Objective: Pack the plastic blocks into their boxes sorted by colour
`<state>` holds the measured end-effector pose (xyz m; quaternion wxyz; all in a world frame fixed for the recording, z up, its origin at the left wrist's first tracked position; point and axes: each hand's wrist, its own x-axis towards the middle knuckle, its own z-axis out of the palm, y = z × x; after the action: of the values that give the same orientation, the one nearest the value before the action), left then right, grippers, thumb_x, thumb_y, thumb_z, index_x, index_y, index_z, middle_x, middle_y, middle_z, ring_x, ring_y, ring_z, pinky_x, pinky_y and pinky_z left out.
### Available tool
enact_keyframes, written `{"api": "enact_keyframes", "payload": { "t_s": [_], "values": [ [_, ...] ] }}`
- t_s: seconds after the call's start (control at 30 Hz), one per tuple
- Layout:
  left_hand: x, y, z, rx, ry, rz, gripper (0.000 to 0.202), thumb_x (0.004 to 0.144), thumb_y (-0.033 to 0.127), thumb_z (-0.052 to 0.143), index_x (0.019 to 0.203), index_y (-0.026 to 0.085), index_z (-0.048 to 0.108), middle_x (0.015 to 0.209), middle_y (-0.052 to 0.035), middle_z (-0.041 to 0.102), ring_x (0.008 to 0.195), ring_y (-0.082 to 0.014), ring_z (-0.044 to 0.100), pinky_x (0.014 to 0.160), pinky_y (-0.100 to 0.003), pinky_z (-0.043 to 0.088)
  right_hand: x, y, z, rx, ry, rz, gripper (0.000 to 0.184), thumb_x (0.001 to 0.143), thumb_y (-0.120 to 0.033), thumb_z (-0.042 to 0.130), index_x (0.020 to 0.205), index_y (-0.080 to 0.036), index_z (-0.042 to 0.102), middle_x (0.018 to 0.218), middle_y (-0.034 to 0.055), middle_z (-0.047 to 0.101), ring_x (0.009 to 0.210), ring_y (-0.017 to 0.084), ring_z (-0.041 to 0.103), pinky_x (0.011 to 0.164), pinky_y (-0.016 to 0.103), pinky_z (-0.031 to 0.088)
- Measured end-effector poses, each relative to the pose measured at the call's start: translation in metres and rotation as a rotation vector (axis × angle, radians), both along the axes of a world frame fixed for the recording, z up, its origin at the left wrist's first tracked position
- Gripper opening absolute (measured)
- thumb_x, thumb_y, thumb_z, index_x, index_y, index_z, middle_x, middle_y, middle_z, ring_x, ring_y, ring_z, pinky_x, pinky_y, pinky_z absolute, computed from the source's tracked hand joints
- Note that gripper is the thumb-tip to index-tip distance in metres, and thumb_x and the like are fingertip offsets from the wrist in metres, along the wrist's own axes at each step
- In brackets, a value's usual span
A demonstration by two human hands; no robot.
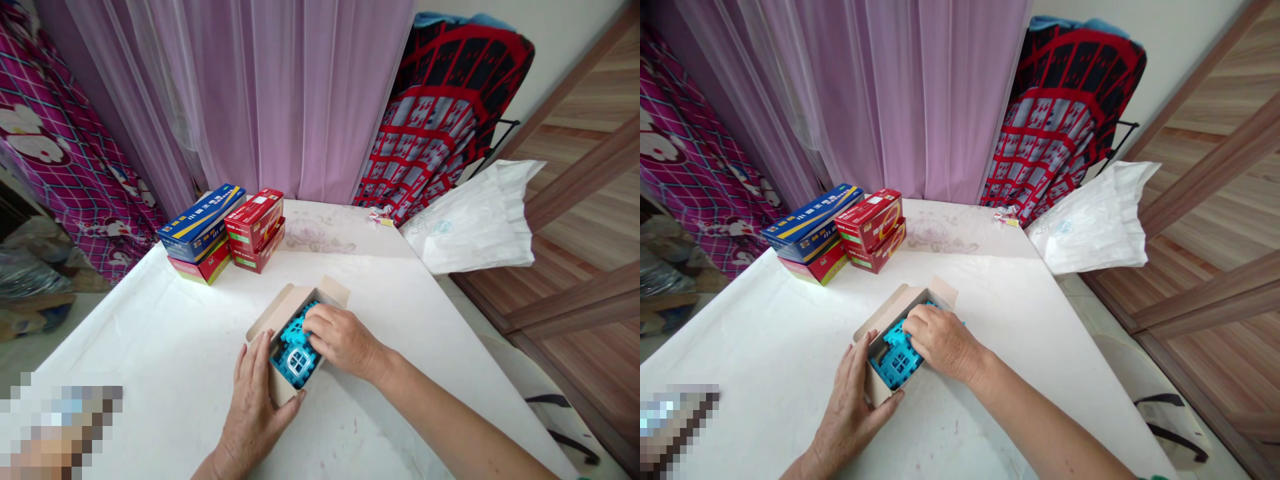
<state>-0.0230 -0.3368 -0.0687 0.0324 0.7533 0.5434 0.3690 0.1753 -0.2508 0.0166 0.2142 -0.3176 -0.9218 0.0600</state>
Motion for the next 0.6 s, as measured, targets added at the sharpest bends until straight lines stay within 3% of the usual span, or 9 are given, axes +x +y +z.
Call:
{"api": "enact_keyframes", "payload": {
  "t_s": [0.13,0.3,0.6],
  "values": [
    [-0.001,0.000,0.000,-0.001,0.008,-0.005,0.090,0.084,0.041,0.061,0.154,0.014,0.011,0.146,-0.0206,0.046,0.134,-0.0329,0.045,0.112,-0.057,0.034,0.003,0.004,0.001,-0.040,-0.089,-0.025,0.013,0.084,-0.007,0.057,0.086,-0.020,0.059,0.088,0.0039,0.063,0.083,0.017,0.056,0.076,0.029,0.045],
    [-0.002,0.000,0.001,-0.002,0.013,-0.008,0.090,0.084,0.041,0.061,0.154,0.016,0.010,0.146,-0.0195,0.046,0.136,-0.0323,0.043,0.113,-0.057,0.033,0.006,0.003,0.014,-0.099,-0.153,-0.003,0.009,0.083,-0.023,0.069,0.079,-0.020,0.062,0.081,0.0003,0.065,0.078,0.016,0.056,0.072,0.028,0.039],
    [-0.003,0.000,-0.002,-0.024,0.010,-0.007,0.093,0.083,0.042,0.062,0.154,0.017,0.007,0.146,-0.0200,0.046,0.136,-0.0332,0.043,0.112,-0.058,0.034,0.016,0.004,0.025,-0.102,-0.152,-0.106,0.008,0.089,-0.022,0.062,0.084,-0.019,0.068,0.085,0.0016,0.069,0.079,0.014,0.059,0.073,0.027,0.038]
  ]
}}
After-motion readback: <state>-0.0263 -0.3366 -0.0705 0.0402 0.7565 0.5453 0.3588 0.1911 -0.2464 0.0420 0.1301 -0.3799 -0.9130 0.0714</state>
